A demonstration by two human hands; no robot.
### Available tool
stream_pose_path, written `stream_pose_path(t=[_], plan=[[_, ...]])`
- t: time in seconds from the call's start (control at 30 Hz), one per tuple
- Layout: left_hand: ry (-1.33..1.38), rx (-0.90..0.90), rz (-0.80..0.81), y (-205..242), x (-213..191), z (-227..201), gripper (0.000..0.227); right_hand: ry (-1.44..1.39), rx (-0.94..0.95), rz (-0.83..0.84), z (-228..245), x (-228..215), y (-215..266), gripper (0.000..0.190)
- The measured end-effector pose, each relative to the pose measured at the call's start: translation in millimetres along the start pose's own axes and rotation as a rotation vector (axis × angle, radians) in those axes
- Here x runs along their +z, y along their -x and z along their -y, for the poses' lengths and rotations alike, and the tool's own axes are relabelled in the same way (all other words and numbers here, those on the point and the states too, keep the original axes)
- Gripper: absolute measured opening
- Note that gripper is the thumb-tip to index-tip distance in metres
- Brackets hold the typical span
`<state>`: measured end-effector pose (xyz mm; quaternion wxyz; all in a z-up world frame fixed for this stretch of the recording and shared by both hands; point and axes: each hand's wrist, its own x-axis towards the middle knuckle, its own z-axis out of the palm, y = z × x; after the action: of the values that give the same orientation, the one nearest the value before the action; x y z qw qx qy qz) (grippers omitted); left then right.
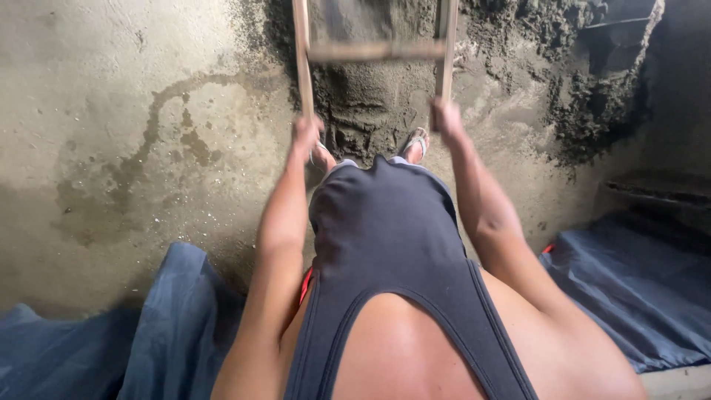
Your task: Shoveling a sand and cement mixture onto a manual sieve and shaking it to filter out large particles.
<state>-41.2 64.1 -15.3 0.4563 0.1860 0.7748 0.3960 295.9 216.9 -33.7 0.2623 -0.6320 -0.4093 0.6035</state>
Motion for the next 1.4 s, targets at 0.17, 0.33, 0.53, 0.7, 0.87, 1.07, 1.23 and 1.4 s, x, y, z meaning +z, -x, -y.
stream_pose_path(t=[0.17, 0.33, 0.53, 0.7, 0.87, 1.07, 1.23, 1.4], plan=[[-0.117, -0.231, -0.067, 75, -11, 40, 0.040, 0.102, 0.237, 0.011, -156, -30, 4, 0.026], [-0.257, -0.253, -0.034, 49, -7, 44, 0.061, 0.252, 0.211, 0.058, -117, -8, -6, 0.024], [-0.034, -0.168, -0.035, -46, -11, -60, 0.020, 0.056, 0.094, 0.018, 87, 16, -9, 0.031], [-0.029, -0.230, 0.124, -16, -22, -163, 0.007, 0.188, 0.244, 0.129, 213, 18, 31, 0.024], [0.001, -0.164, -0.023, 39, -3, -31, 0.024, 0.073, 0.126, -0.014, -37, -14, 12, 0.028], [-0.352, -0.318, 0.043, 52, -9, 51, 0.075, 0.196, 0.278, 0.053, -144, -19, 3, 0.027], [-0.300, -0.237, 0.035, 21, -6, -3, 0.050, 0.459, 0.111, 0.167, -99, -16, -47, 0.037], [0.003, -0.088, -0.008, -90, -10, -96, 0.012, 0.013, 0.158, 0.027, 151, 15, -32, 0.035]])
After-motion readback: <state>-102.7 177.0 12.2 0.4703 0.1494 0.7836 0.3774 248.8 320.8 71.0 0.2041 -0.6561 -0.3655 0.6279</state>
